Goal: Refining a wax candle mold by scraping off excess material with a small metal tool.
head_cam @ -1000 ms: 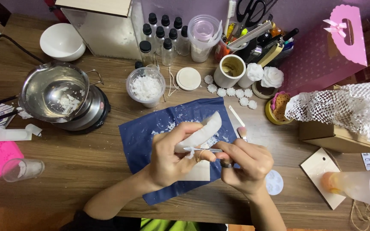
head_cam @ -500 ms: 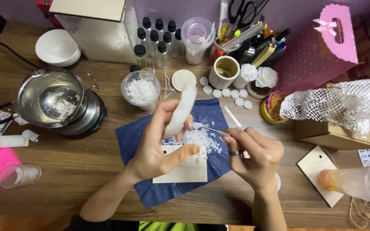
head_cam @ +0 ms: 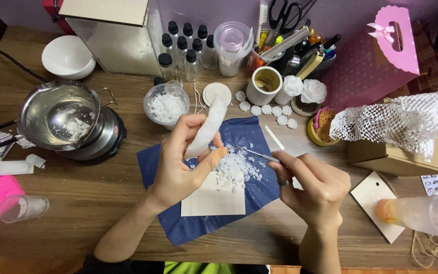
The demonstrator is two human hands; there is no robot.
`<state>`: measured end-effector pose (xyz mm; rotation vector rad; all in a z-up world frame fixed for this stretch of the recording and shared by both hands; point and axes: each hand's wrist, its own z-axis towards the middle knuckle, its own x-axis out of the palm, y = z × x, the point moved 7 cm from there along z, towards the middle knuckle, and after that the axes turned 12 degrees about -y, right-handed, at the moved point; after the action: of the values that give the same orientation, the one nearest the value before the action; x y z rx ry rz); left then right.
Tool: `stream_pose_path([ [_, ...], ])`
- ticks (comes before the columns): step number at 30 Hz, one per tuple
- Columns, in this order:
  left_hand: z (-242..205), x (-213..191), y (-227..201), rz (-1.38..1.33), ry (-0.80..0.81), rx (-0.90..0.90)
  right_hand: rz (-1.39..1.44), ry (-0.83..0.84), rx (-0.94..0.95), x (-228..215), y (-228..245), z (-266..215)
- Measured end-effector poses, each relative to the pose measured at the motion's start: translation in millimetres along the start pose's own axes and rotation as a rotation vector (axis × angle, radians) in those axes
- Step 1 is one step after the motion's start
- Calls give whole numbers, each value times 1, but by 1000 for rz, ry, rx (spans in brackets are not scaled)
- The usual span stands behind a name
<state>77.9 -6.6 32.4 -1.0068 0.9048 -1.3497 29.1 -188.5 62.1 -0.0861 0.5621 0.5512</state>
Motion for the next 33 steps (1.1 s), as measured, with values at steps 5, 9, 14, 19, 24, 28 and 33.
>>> stream_pose_path([
  [5,-2,4,6,-10,36,-29,35,-15,-19,-3,5,4],
  [9,-3,5,7,14,28,-33,17,-32,-19,-5,0,1],
  [14,-1,6,2,9,42,-54,33,-57,-22,-7,1,5],
  [19,-4,6,10,-67,57,-45,68,-71,-48,-2,8,8],
  [24,-1,1,13,-33,-34,59,124,-104,87,1,-5,10],
  [28,2,1,5,-22,-43,81,121,-111,102,-2,-4,11],
  [33,2,3,14,-97,-1,24,162,-62,164,1,-3,11],
])
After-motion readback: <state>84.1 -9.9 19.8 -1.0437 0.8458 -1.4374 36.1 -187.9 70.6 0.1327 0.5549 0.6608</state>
